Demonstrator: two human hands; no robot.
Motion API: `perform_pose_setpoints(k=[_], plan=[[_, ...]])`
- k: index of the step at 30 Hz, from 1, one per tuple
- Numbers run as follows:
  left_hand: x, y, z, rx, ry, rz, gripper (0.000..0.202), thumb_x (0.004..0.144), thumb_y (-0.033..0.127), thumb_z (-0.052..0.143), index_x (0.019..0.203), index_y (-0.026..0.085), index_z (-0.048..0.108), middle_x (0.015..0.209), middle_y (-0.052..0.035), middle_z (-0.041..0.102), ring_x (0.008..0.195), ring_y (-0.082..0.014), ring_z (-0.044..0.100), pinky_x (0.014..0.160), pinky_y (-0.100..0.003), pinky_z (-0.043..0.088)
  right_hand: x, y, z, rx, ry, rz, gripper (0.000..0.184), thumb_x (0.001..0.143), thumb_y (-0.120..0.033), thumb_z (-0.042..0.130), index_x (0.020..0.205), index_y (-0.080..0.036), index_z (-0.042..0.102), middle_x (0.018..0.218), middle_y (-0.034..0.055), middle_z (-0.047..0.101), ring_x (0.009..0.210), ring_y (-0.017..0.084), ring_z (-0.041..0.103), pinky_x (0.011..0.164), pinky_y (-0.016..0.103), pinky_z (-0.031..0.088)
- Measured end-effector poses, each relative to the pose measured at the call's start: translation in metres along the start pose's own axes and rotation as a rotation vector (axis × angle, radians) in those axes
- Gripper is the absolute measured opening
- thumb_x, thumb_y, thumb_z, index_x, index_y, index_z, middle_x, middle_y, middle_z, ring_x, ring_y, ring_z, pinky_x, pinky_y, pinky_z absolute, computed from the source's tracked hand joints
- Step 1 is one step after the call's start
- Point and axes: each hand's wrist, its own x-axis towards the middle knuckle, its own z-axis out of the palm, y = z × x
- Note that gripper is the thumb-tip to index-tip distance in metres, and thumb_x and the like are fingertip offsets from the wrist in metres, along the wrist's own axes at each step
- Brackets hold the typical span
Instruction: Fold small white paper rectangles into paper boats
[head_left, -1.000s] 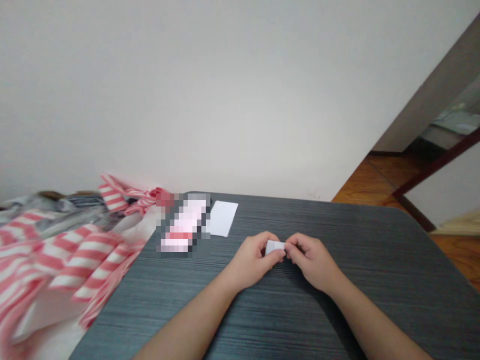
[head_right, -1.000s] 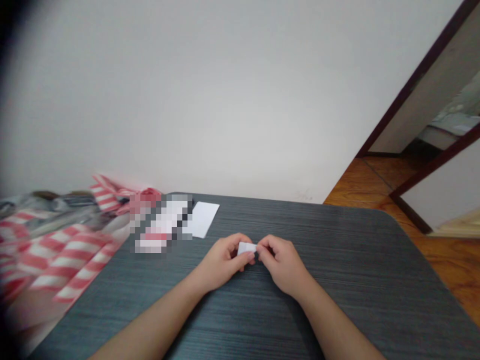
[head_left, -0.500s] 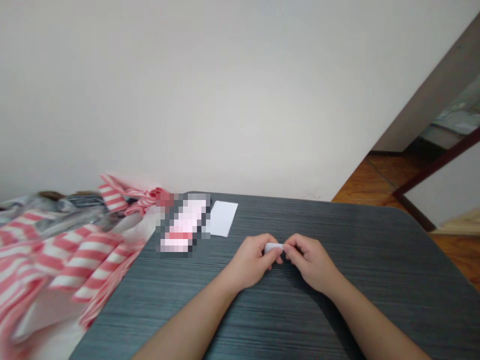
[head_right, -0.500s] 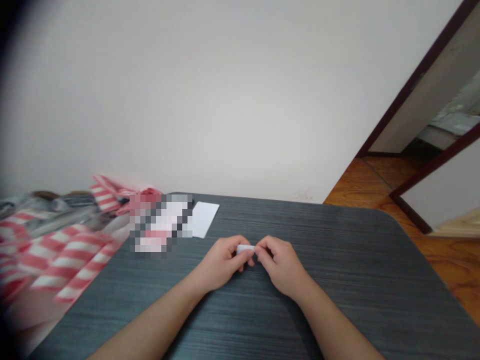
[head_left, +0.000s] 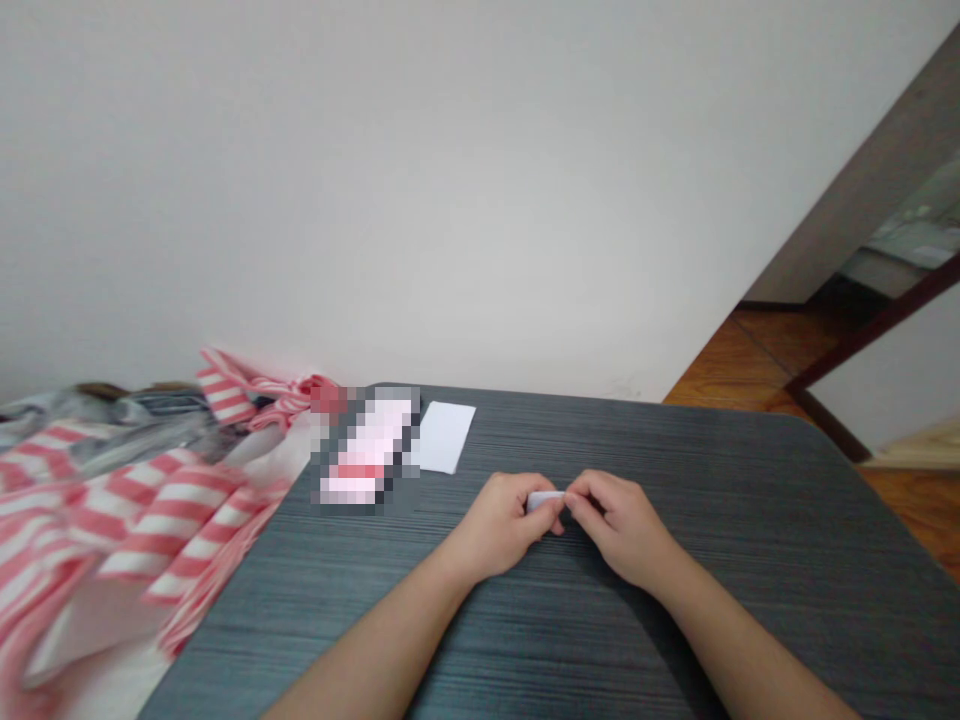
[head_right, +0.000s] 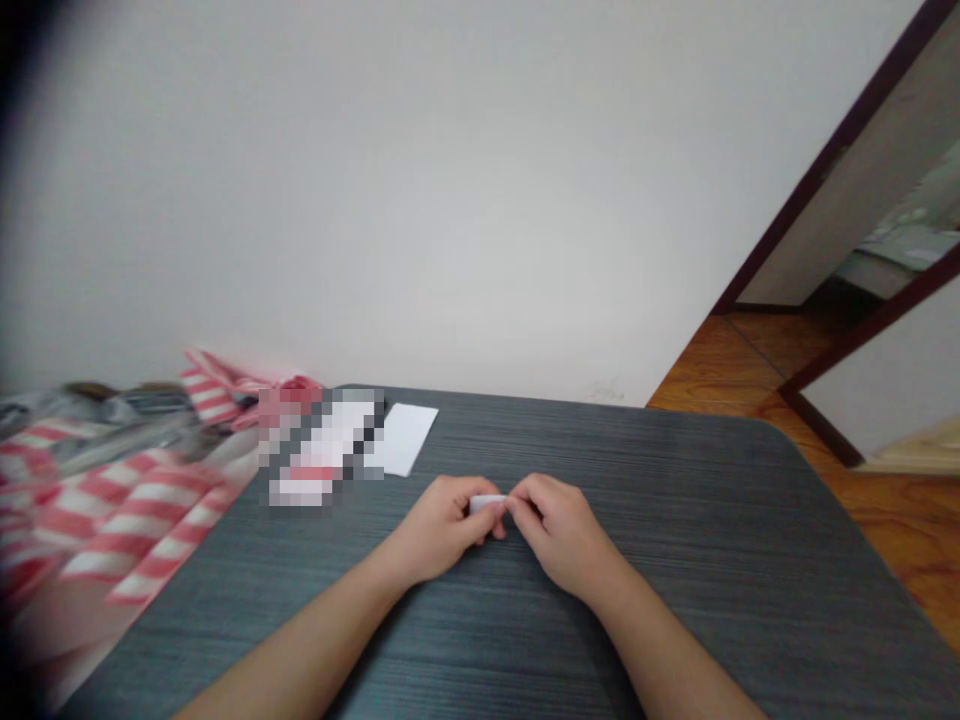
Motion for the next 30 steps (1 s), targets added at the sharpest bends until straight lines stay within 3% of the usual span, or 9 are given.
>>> perform_pose_setpoints(k=[11,30], plan=[[0.002,-0.0057,0.0053,-0.173,-0.011,-0.064,0.025,0.089,0.034,0.053,0.078,0.014,0.064,0.072,-0.0038,0.07,0.056,-0.0107,0.055,0.054,-0.02,0.042,-0.0017,0.0029,0.0,0.058,0.071,0.095,0.019,0.091,-0.023,0.052,0.073,-0.02,0.058,0.065,-0.0008,0.059,0.061,0.015,0.055,0.059,0.025,0.039],[0.0014,-0.0037,0.0042,-0.059,-0.011,-0.065,0.035,0.092,0.037,0.049,0.069,0.015,0.062,0.061,-0.0009,0.064,0.054,-0.0107,0.054,0.052,-0.02,0.038,-0.002,0.0023,0.0007,0.174,0.081,0.166,0.02,0.091,-0.024,0.05,0.072,-0.019,0.057,0.063,-0.002,0.055,0.059,0.014,0.051,0.058,0.024,0.038]])
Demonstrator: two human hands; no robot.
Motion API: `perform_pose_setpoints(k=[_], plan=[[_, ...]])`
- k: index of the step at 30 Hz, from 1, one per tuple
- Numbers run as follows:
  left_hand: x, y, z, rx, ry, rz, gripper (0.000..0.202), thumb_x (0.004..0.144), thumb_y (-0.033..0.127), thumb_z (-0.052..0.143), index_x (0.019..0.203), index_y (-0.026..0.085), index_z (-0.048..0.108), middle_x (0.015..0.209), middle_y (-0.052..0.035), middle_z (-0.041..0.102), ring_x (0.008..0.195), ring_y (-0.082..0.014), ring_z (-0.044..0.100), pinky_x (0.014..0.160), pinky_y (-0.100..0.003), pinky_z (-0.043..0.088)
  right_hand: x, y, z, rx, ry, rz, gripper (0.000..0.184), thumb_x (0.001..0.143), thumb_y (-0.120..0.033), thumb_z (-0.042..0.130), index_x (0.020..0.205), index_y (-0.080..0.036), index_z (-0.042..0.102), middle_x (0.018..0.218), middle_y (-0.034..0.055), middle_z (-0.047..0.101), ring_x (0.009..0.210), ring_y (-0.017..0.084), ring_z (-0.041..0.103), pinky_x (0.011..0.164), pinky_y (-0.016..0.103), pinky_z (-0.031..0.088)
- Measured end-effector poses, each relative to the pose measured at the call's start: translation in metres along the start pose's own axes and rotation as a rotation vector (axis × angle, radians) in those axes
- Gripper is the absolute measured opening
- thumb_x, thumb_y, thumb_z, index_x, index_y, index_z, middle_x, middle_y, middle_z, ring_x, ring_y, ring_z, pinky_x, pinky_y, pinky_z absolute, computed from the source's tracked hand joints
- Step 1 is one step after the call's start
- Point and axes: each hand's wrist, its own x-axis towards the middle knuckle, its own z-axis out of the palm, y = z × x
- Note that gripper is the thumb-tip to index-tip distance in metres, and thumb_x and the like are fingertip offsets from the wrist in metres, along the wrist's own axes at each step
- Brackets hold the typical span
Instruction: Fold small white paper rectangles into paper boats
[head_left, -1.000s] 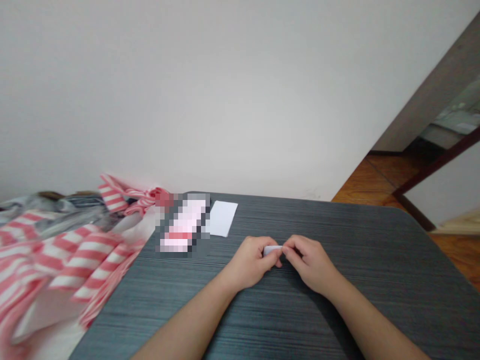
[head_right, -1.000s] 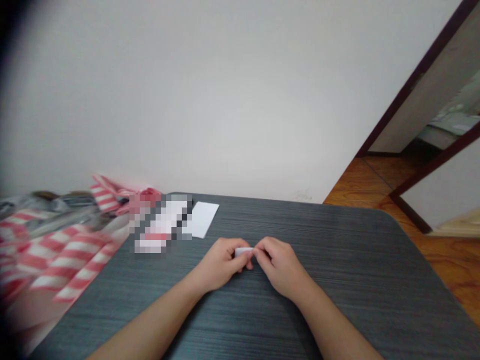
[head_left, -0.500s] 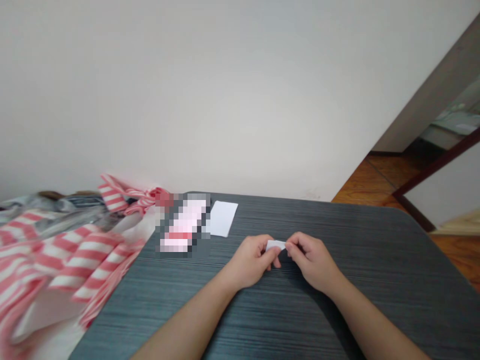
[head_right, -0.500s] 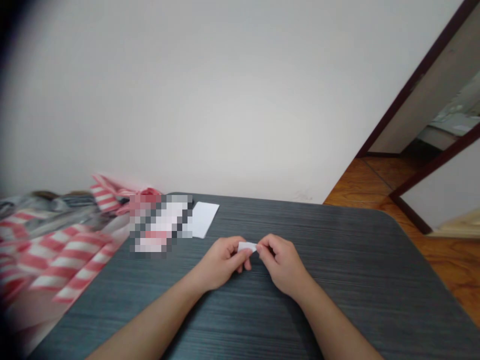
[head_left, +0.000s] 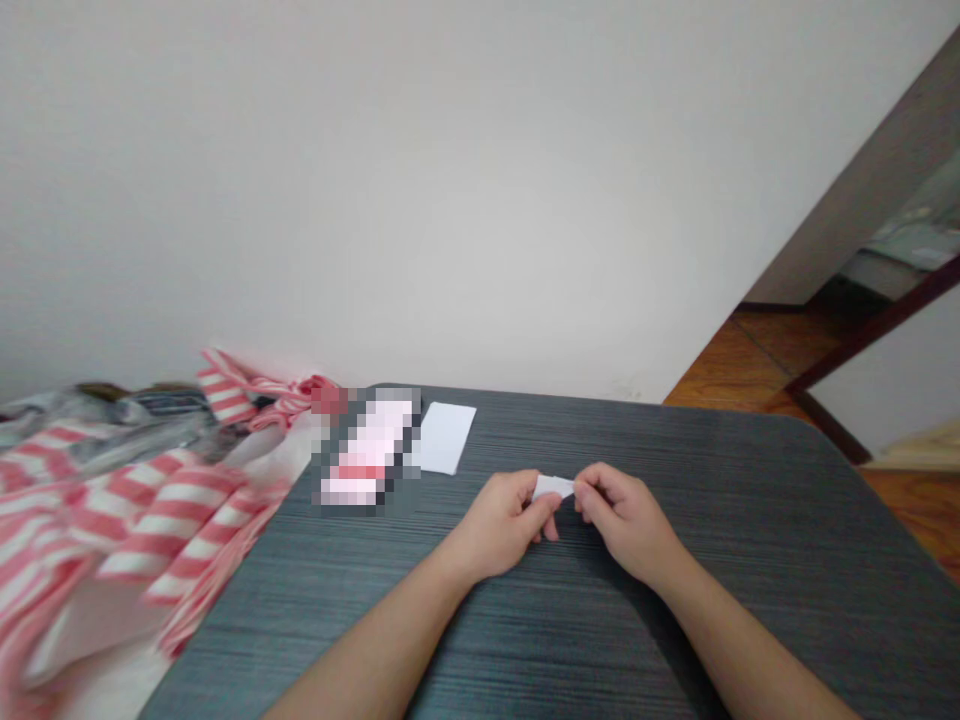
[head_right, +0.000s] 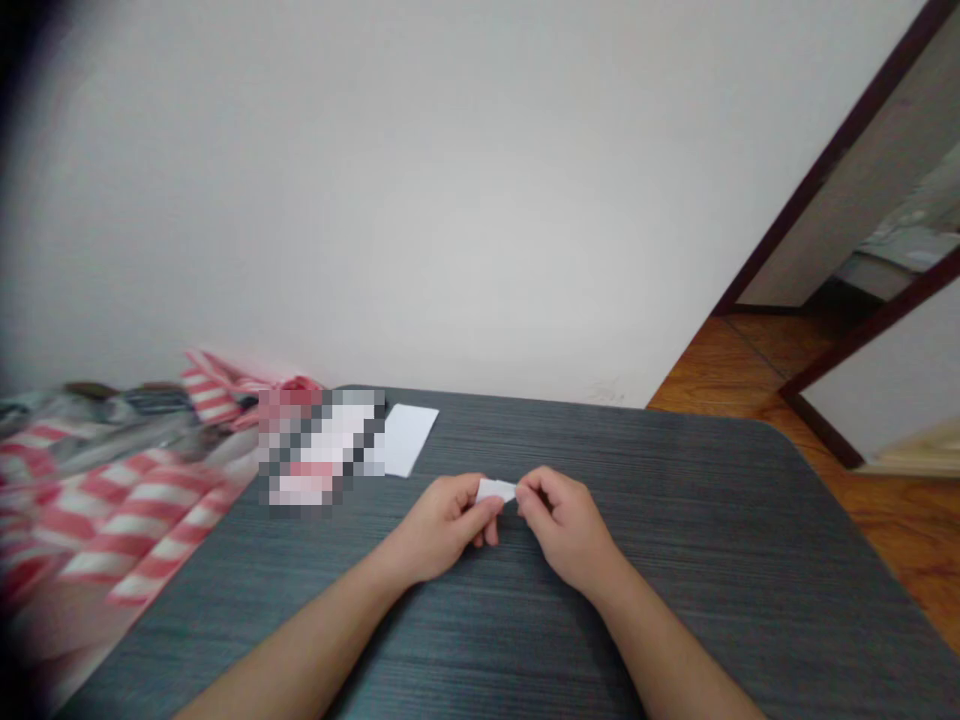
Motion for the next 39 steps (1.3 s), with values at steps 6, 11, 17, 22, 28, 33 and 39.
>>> perform_pose_setpoints(k=[6,11,17,22,28,33,39], plan=[[-0.0002,-0.0012,0.0,0.004,-0.004,0.01,0.035,0.093,0.037,0.048,0.069,0.015,0.061,0.062,-0.0004,0.063,0.055,-0.0107,0.054,0.054,-0.02,0.038,-0.0007,0.0053,0.0041,0.105,-0.047,0.062,0.013,0.089,-0.027,0.054,0.081,-0.018,0.061,0.064,-0.0023,0.055,0.059,0.013,0.05,0.057,0.024,0.039],[0.0001,-0.0023,0.0007,-0.02,-0.003,0.02,0.034,0.093,0.037,0.049,0.071,0.015,0.061,0.063,-0.0006,0.064,0.055,-0.0105,0.054,0.054,-0.02,0.04,0.0002,0.0018,0.0015,0.102,-0.088,0.095,0.02,0.09,-0.026,0.053,0.073,-0.018,0.059,0.06,-0.0022,0.057,0.056,0.013,0.051,0.057,0.025,0.039],[0.0003,-0.0035,0.0013,-0.021,-0.023,0.04,0.034,0.095,0.036,0.046,0.074,0.015,0.062,0.065,-0.0015,0.065,0.056,-0.0107,0.054,0.055,-0.02,0.039,0.0004,0.004,-0.0005,0.098,-0.052,0.093,0.019,0.091,-0.027,0.053,0.074,-0.019,0.058,0.062,-0.0021,0.058,0.058,0.013,0.053,0.059,0.025,0.04],[0.0003,-0.0029,0.0006,0.038,-0.014,0.051,0.036,0.095,0.036,0.045,0.071,0.015,0.062,0.063,-0.0018,0.064,0.056,-0.0111,0.053,0.054,-0.021,0.037,0.0007,0.007,0.0013,0.116,-0.071,0.086,0.019,0.09,-0.026,0.053,0.074,-0.019,0.059,0.062,-0.0024,0.058,0.058,0.013,0.053,0.059,0.024,0.04],[0.0001,-0.0035,0.0005,0.029,-0.006,0.031,0.036,0.094,0.036,0.045,0.071,0.015,0.062,0.063,-0.0019,0.064,0.055,-0.0111,0.053,0.053,-0.021,0.036,0.0011,0.0101,0.0005,0.132,-0.021,0.093,0.019,0.09,-0.027,0.054,0.074,-0.019,0.06,0.061,-0.0022,0.056,0.059,0.014,0.052,0.059,0.025,0.04],[-0.0006,-0.005,0.0008,0.005,-0.019,0.023,0.034,0.094,0.036,0.045,0.072,0.015,0.061,0.063,-0.0017,0.064,0.055,-0.0112,0.053,0.052,-0.021,0.036,-0.0001,0.0057,-0.0028,0.133,-0.019,0.074,0.022,0.09,-0.027,0.054,0.071,-0.019,0.06,0.063,-0.0008,0.059,0.061,0.014,0.054,0.061,0.025,0.042],[-0.0008,-0.0043,0.001,-0.025,-0.007,0.003,0.033,0.094,0.037,0.047,0.072,0.015,0.06,0.063,-0.0018,0.065,0.055,-0.0112,0.054,0.054,-0.021,0.038,0.0007,0.0066,-0.0025,0.162,-0.025,0.113,0.023,0.091,-0.03,0.053,0.074,-0.018,0.062,0.061,-0.0011,0.059,0.058,0.014,0.055,0.059,0.025,0.042]])
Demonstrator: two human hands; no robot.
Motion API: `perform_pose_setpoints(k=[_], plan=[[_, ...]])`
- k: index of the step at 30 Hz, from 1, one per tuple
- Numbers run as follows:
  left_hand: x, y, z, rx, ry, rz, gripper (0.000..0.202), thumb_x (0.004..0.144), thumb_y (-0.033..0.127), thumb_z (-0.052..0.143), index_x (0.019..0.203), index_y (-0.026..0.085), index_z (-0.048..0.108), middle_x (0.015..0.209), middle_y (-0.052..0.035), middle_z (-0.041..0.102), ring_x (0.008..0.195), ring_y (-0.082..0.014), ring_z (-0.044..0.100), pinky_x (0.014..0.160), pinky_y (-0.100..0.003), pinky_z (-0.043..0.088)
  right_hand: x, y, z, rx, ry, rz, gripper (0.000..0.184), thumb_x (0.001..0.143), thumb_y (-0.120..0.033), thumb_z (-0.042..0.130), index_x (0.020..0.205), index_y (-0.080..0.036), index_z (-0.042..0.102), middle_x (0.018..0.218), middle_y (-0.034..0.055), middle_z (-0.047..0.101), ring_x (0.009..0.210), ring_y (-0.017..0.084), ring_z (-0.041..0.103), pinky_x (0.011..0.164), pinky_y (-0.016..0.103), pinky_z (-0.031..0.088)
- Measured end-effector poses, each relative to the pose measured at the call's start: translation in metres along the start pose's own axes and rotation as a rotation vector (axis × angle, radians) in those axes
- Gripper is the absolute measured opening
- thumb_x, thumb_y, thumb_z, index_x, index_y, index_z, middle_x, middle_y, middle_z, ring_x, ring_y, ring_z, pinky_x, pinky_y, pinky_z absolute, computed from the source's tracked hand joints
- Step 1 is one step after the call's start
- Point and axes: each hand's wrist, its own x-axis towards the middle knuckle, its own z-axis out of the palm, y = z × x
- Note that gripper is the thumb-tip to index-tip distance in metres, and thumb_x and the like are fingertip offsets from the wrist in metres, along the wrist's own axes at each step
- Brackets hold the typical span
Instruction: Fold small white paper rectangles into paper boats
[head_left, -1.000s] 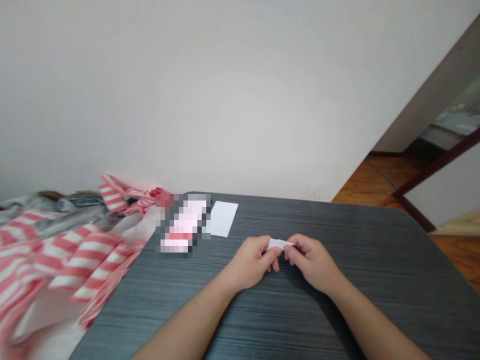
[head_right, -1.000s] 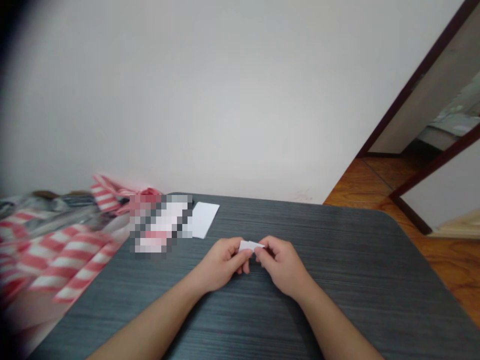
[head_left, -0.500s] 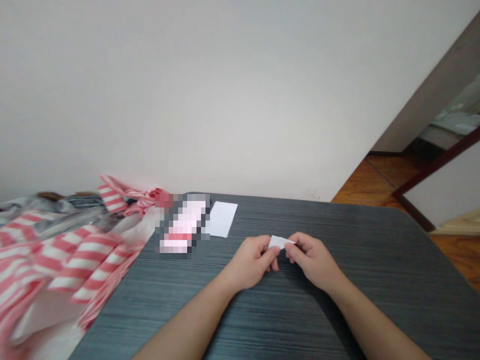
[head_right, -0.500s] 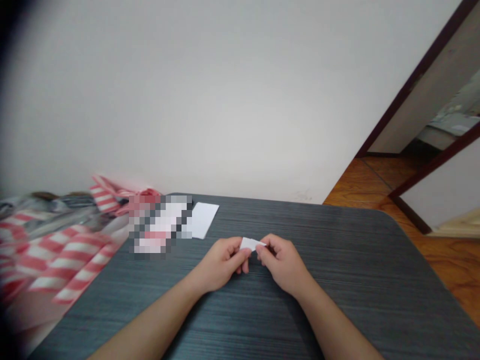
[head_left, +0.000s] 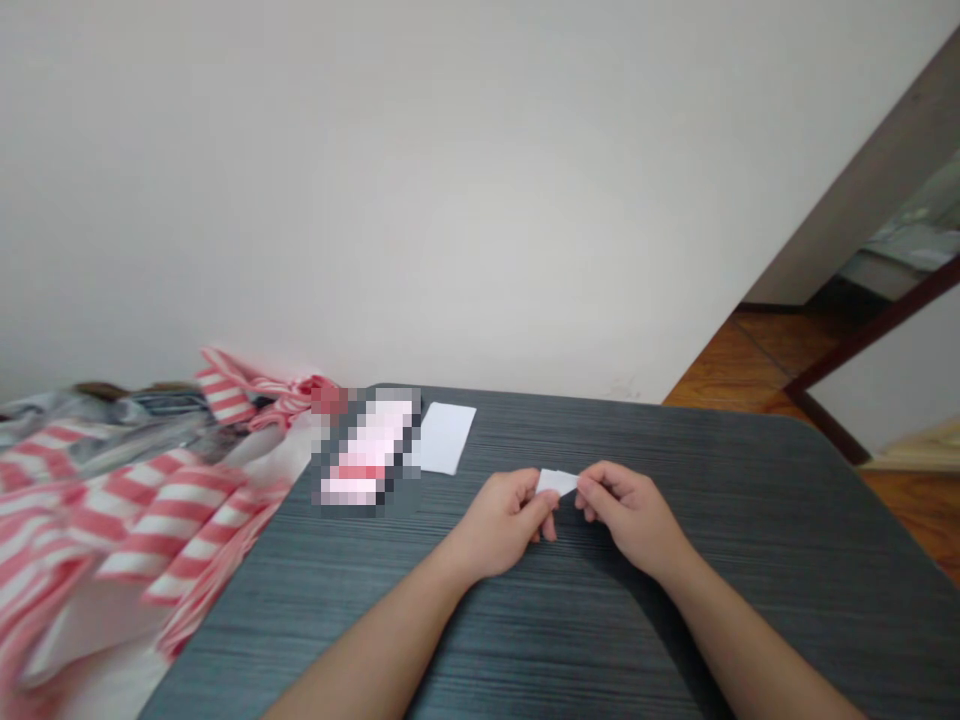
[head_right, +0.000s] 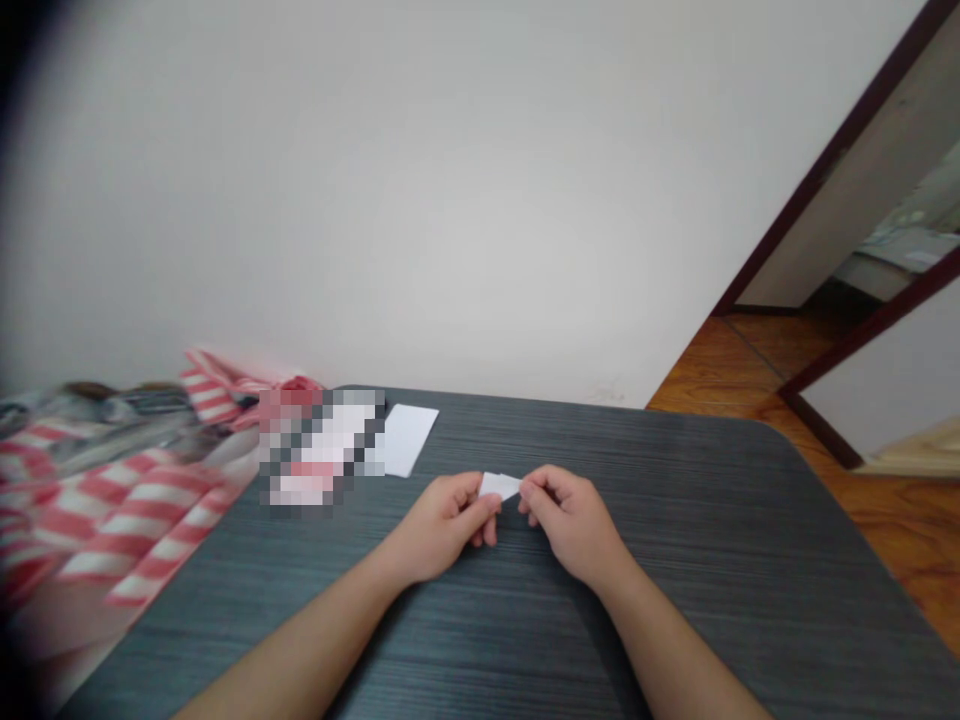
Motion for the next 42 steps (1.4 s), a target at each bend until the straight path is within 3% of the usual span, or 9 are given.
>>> perform_pose_setpoints(k=[8,14,19,31,42], plan=[[0.001,-0.004,0.0,-0.033,-0.013,0.009,0.033,0.092,0.038,0.05,0.073,0.014,0.062,0.064,-0.0032,0.065,0.055,-0.011,0.054,0.053,-0.021,0.038,0.0,-0.002,0.0,-0.029,0.011,-0.033,0.024,0.092,-0.029,0.053,0.07,-0.019,0.059,0.064,-0.0004,0.06,0.062,0.015,0.056,0.063,0.026,0.044],[0.002,0.001,0.001,-0.172,0.0,0.012,0.026,0.089,0.039,0.055,0.086,0.014,0.062,0.073,-0.004,0.068,0.055,-0.0105,0.055,0.054,-0.021,0.042,-0.001,-0.008,0.001,-0.076,-0.053,-0.05,0.022,0.09,-0.024,0.053,0.07,-0.019,0.06,0.062,-0.001,0.06,0.06,0.014,0.055,0.061,0.025,0.042],[0.001,0.001,0.0,-0.108,0.03,0.02,0.029,0.092,0.038,0.051,0.078,0.014,0.06,0.071,-0.0037,0.068,0.055,-0.0101,0.055,0.054,-0.021,0.041,0.0,-0.006,0.004,-0.087,-0.064,-0.041,0.021,0.089,-0.023,0.053,0.071,-0.018,0.061,0.061,-0.0015,0.06,0.058,0.013,0.055,0.058,0.024,0.041],[0.001,0.001,0.001,-0.146,0.025,-0.011,0.029,0.092,0.039,0.05,0.081,0.015,0.06,0.073,-0.0042,0.069,0.055,-0.011,0.056,0.055,-0.022,0.042,-0.001,-0.006,0.001,-0.117,-0.033,-0.046,0.02,0.089,-0.025,0.054,0.07,-0.019,0.058,0.06,-0.0021,0.058,0.058,0.013,0.053,0.057,0.024,0.04],[0.001,-0.001,0.001,-0.141,0.07,-0.031,0.029,0.09,0.041,0.051,0.077,0.016,0.058,0.07,-0.0034,0.069,0.053,-0.0112,0.054,0.052,-0.022,0.04,0.001,0.005,0.003,0.058,0.006,0.018,0.024,0.095,-0.032,0.047,0.082,-0.018,0.062,0.067,0.001,0.062,0.057,0.013,0.056,0.056,0.024,0.044]])
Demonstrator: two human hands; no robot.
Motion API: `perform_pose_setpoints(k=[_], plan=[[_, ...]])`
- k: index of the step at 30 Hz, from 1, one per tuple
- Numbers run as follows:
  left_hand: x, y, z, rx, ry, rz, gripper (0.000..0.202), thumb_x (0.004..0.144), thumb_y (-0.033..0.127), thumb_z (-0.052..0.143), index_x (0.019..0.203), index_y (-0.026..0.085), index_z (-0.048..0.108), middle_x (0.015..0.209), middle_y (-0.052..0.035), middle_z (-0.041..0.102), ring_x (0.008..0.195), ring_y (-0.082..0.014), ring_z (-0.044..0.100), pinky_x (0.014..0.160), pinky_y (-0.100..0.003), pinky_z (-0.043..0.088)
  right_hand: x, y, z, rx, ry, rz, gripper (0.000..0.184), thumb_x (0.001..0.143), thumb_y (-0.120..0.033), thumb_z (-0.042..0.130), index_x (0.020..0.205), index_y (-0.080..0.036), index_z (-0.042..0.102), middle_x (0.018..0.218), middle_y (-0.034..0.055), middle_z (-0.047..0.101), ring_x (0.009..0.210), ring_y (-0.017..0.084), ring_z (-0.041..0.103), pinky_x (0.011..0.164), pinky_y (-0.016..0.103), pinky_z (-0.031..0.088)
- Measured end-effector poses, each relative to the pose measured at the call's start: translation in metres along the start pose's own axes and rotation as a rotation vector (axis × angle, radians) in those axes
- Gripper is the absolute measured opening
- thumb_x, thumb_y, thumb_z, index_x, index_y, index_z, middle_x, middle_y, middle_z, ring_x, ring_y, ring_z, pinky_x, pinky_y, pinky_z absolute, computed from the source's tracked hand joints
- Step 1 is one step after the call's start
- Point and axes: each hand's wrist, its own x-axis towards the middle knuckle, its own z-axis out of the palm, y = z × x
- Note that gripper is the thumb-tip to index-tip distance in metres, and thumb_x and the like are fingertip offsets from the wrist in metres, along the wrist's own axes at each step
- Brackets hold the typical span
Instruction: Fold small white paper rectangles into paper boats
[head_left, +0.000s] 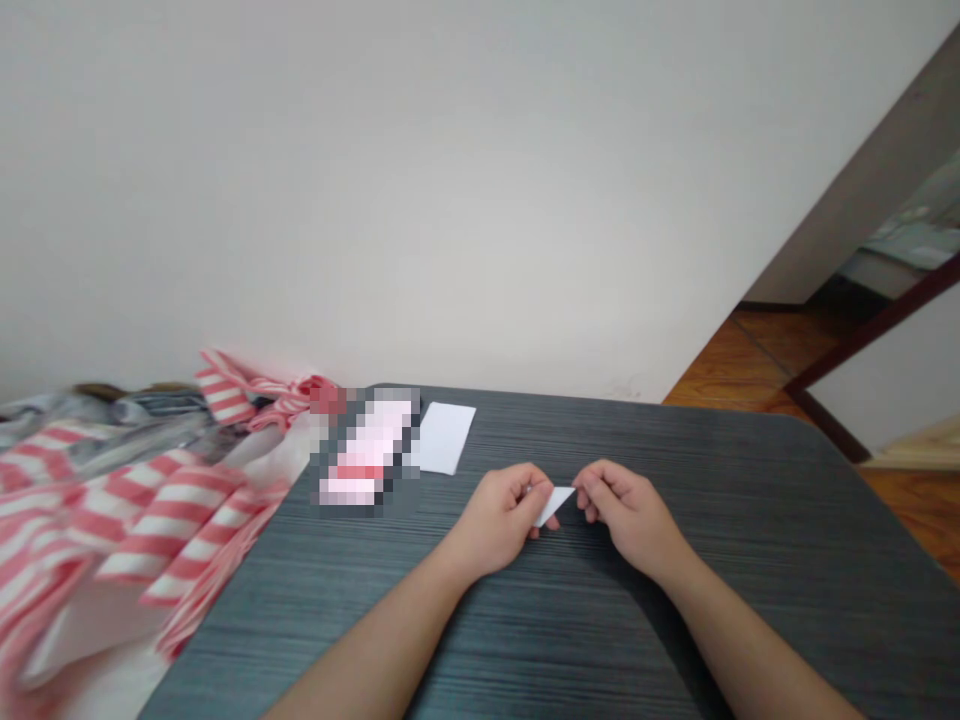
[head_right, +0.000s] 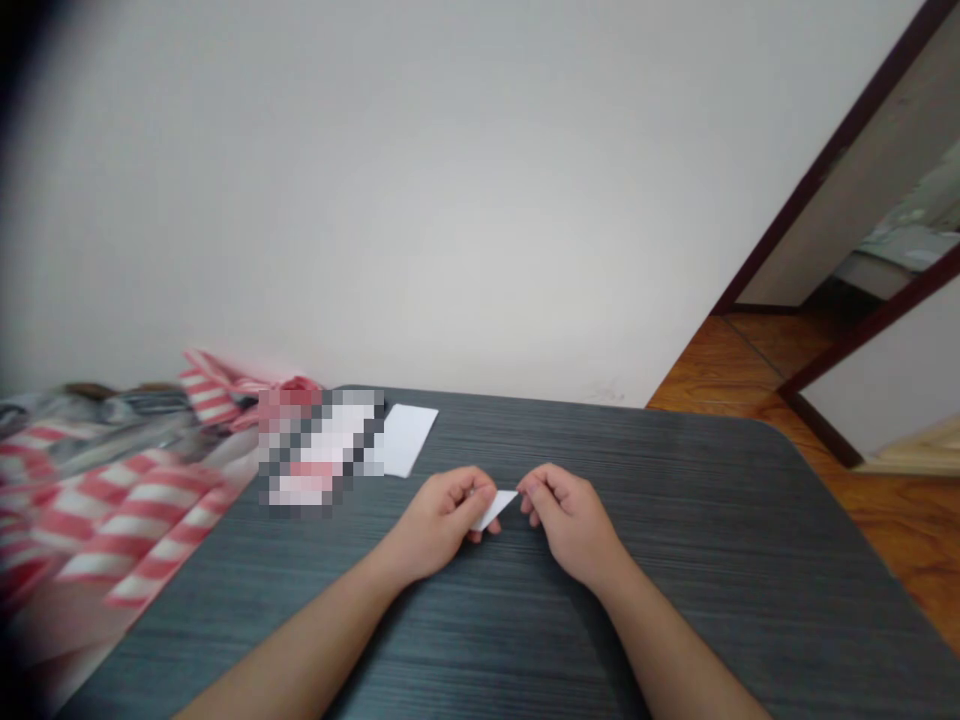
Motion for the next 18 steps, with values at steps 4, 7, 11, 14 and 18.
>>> perform_pose_setpoints(k=[4,7,11,14,18], plan=[[0.0,0.001,0.0,0.008,-0.007,0.002,0.03,0.091,0.041,0.049,0.077,0.016,0.057,0.07,-0.0034,0.069,0.054,-0.0114,0.054,0.053,-0.022,0.04,0.0,0.001,0.0,-0.065,-0.028,-0.011,0.021,0.092,-0.031,0.051,0.08,-0.018,0.062,0.065,-0.0004,0.06,0.057,0.013,0.054,0.057,0.025,0.042],[0.0,0.001,0.0,0.02,-0.016,0.016,0.03,0.092,0.041,0.048,0.078,0.016,0.059,0.071,-0.0036,0.069,0.055,-0.0114,0.055,0.054,-0.022,0.04,0.0,-0.002,0.0,-0.117,-0.075,-0.025,0.018,0.09,-0.027,0.054,0.076,-0.019,0.061,0.061,-0.0021,0.058,0.056,0.013,0.052,0.056,0.025,0.041],[0.0,0.0,0.0,-0.01,-0.034,0.017,0.034,0.093,0.044,0.048,0.08,0.016,0.061,0.075,-0.0041,0.071,0.056,-0.0116,0.055,0.054,-0.022,0.04,-0.001,-0.006,-0.001,-0.15,-0.062,-0.059,0.018,0.09,-0.024,0.052,0.074,-0.019,0.059,0.062,-0.0023,0.057,0.058,0.013,0.052,0.058,0.025,0.04],[0.001,-0.002,-0.001,-0.121,-0.053,0.03,0.041,0.095,0.047,0.041,0.085,0.015,0.063,0.076,-0.0054,0.071,0.056,-0.0125,0.056,0.055,-0.023,0.042,-0.001,-0.007,-0.002,-0.156,-0.046,-0.103,0.017,0.091,-0.022,0.051,0.075,-0.02,0.059,0.066,-0.0016,0.057,0.062,0.014,0.053,0.061,0.025,0.041],[0.002,-0.001,-0.002,-0.179,-0.079,0.059,0.047,0.097,0.048,0.035,0.09,0.013,0.066,0.077,-0.0071,0.072,0.058,-0.0133,0.057,0.058,-0.024,0.044,-0.001,-0.009,-0.003,-0.168,-0.033,-0.201,0.018,0.091,-0.019,0.051,0.077,-0.02,0.061,0.07,-0.0002,0.058,0.067,0.015,0.055,0.065,0.026,0.042]])
